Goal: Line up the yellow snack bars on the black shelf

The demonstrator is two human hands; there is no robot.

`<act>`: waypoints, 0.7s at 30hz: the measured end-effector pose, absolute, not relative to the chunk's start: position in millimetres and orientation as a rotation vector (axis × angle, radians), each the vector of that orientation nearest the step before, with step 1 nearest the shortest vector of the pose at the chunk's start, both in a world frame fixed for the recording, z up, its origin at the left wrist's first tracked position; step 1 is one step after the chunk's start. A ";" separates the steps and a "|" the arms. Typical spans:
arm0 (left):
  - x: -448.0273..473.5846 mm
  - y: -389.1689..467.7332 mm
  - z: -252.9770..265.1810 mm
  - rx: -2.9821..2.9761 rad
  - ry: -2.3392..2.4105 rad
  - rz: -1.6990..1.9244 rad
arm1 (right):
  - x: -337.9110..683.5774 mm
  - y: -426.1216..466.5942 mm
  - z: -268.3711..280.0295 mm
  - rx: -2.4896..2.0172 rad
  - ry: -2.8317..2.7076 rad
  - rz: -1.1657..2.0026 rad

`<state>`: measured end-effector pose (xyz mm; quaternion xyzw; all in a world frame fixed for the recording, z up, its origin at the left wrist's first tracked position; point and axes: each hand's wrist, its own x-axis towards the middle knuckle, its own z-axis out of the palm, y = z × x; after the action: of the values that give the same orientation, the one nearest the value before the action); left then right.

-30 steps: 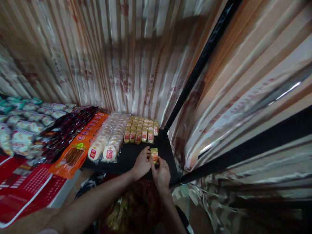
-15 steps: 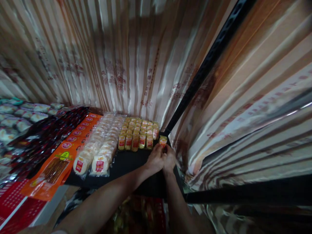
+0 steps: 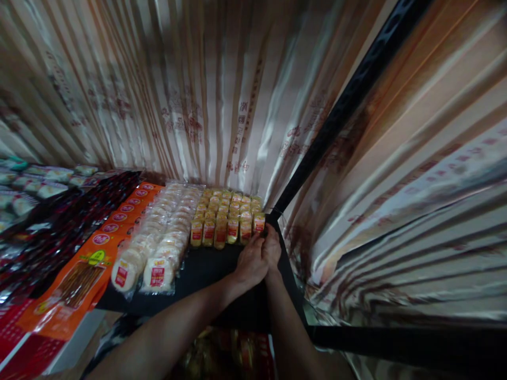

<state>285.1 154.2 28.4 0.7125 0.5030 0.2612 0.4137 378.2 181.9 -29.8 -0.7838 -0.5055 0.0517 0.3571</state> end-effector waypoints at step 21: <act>254.3 116.0 20.0 1.922 1.028 0.739 | 370.9 143.4 -24.5 -1.867 -1.210 0.120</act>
<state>254.3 116.0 20.0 0.7625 0.4079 0.2931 0.4079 370.9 143.4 -24.5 -0.7520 -0.4875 0.0483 0.4410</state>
